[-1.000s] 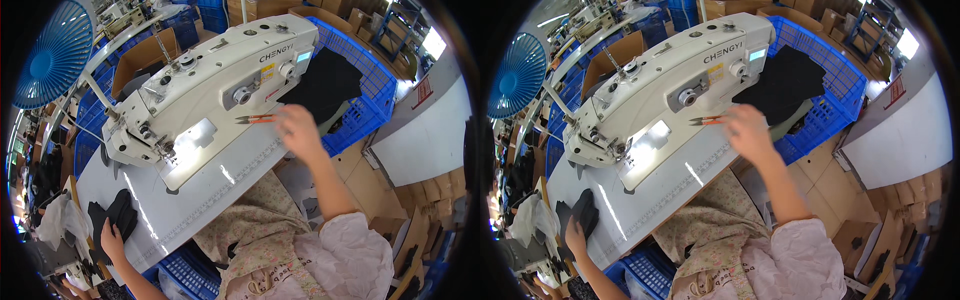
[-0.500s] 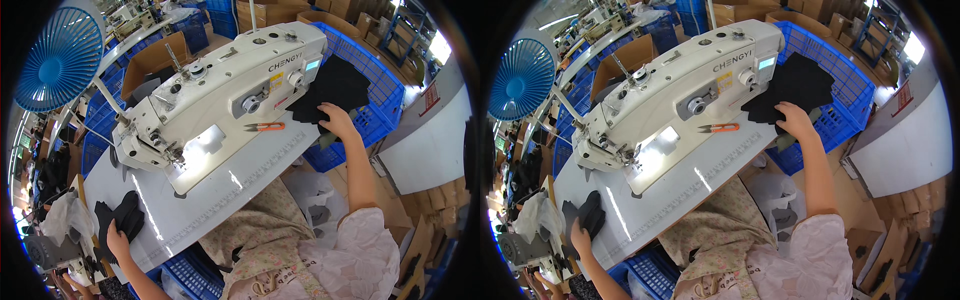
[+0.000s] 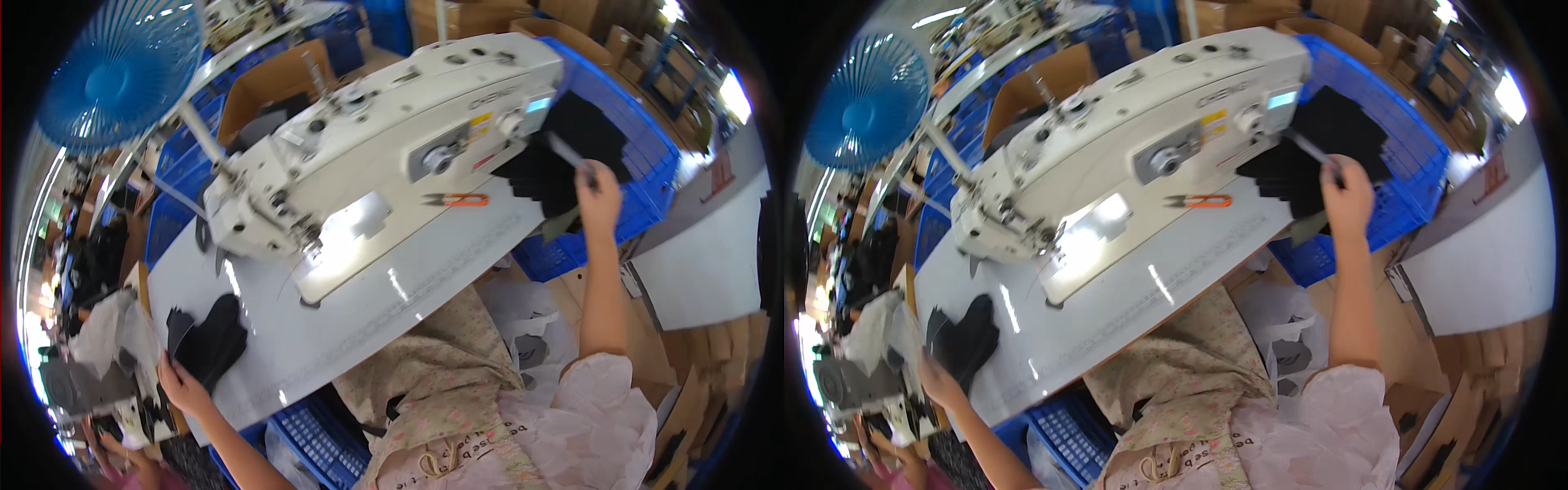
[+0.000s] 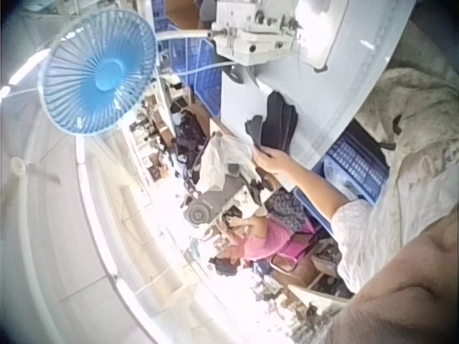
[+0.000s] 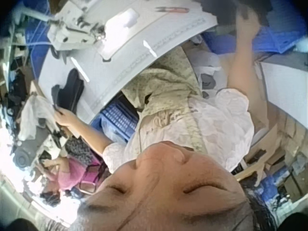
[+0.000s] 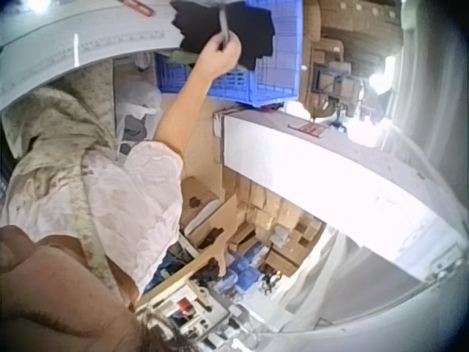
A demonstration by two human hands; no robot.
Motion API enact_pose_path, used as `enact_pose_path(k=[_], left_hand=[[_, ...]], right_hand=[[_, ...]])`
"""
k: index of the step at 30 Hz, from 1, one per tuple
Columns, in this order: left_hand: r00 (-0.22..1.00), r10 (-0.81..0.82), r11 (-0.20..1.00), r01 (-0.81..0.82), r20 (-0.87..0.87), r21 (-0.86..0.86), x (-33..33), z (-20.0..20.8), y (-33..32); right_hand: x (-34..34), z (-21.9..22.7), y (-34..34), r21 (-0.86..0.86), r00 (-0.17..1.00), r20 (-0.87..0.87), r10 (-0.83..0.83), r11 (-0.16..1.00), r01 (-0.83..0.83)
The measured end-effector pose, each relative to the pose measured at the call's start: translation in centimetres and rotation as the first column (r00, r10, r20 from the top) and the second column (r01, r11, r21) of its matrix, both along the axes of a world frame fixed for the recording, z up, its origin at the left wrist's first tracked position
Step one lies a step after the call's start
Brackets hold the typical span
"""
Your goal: The person sews fabric shoe pieces together using a sewing machine, trims and threads the needle by hand, and stitches additional fabric pieces.
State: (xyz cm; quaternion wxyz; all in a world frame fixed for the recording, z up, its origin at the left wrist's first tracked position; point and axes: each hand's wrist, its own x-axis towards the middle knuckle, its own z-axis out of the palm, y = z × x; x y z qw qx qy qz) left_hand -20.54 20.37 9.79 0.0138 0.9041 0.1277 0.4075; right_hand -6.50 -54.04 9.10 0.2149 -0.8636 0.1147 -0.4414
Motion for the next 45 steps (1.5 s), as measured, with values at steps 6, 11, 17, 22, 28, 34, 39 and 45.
enact_pose_path(k=[6,11,17,22,28,34,39,45], left_hand=[[0.872,-0.434,0.869,0.471,-0.226,0.150,-0.6,1.3,-14.7],[0.623,-0.667,0.703,0.708,-0.407,-0.068,-1.4,-0.7,-22.9],[0.438,-0.749,0.612,0.745,-0.498,-0.266,-0.3,-1.3,-24.1],[0.539,-0.719,0.684,0.660,-0.439,-0.310,1.6,-1.4,-22.1],[0.457,-0.562,0.786,0.555,-0.689,-0.273,2.7,-2.6,-22.3],[0.515,-0.658,0.721,0.640,-0.549,-0.264,6.7,-2.6,-22.6],[0.528,-0.662,0.725,0.630,-0.531,-0.277,10.3,-3.3,-22.5],[0.520,-0.674,0.720,0.624,-0.525,-0.305,11.0,-3.5,-23.2]], right_hand=[[-8.4,3.5,9.6,-0.231,0.886,0.100,0.452,0.877,-0.421],[-8.6,0.1,19.4,-0.199,0.511,-0.190,0.838,0.477,-0.856],[-6.7,-2.2,24.2,0.062,0.330,-0.143,0.933,0.341,-0.938],[-6.1,-2.0,24.8,0.150,0.188,-0.144,0.972,0.209,-0.966],[-4.0,-1.8,24.2,0.141,0.046,-0.278,0.959,0.089,-0.986],[-1.7,-3.5,24.4,-0.028,0.368,-0.580,0.727,0.434,-0.900],[0.3,-3.2,26.6,-0.034,0.379,-0.601,0.704,0.452,-0.892],[2.4,-3.4,28.2,-0.105,0.364,-0.587,0.723,0.378,-0.920]])
